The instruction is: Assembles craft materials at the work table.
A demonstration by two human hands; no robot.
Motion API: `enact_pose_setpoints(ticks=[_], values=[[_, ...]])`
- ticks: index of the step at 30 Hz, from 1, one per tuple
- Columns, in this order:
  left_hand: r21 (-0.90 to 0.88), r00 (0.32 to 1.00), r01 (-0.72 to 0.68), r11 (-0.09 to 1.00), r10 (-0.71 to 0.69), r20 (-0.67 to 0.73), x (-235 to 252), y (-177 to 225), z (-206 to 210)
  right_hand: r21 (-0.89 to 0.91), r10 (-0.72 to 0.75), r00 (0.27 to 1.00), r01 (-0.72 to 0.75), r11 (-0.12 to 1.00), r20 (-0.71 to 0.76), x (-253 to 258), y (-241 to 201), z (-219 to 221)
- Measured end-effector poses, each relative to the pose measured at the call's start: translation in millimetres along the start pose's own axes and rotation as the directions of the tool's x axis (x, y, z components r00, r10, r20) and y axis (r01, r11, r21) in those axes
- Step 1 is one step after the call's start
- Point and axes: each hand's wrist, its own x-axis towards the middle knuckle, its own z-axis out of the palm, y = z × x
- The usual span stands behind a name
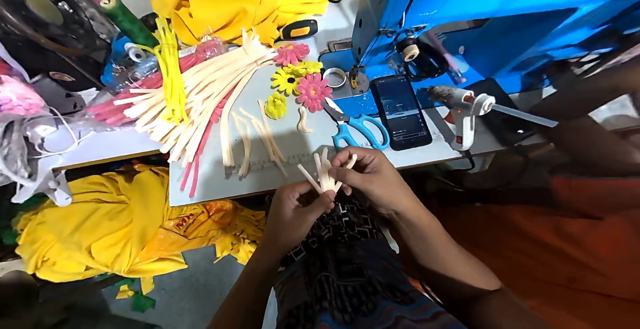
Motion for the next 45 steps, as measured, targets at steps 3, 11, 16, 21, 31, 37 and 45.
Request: enact_pose_setpoints(ticks=[3, 11, 16, 21, 31, 37, 45], values=[[-0.022, 1.000, -0.009, 1.000, 0.009, 0.018, 0, 1, 0, 0.065, 0.050, 0.999, -0.050, 0.997, -0.006, 0, 0, 3], [-0.095, 0.975, 0.147, 0.985, -0.128, 0.180, 2, 4, -8, 0.218, 0.149, 0.986, -0.163, 0.962, 0.078, 0, -5, -1], [-0.034, 0.959, 0.221, 0.975, -0.210, 0.191, 3, 5, -9, 0.106, 0.132, 0.989, -0.138, 0.985, 0.069, 0, -5, -3], [-0.032, 0.988, 0.154, 0.988, -0.154, 0.000, 3, 4, 2, 0.024, 0.069, 0.998, -0.069, 0.997, -0.005, 2, -2, 0], [-0.109, 0.868, 0.439, 0.892, -0.389, 0.307, 9, 14, -7, -0.101, 0.075, 0.972, -0.054, 0.993, 0.222, 5, -1, -3], [-0.154, 0.874, 0.433, 0.888, -0.373, 0.311, 6, 12, -7, -0.103, -0.007, 0.955, 0.039, 0.994, 0.295, 8, -1, -12], [0.089, 0.989, -0.006, 0.996, 0.020, -0.150, 0, -4, 2, -0.116, -0.070, 0.991, 0.084, 0.990, 0.114, 8, 0, -10]])
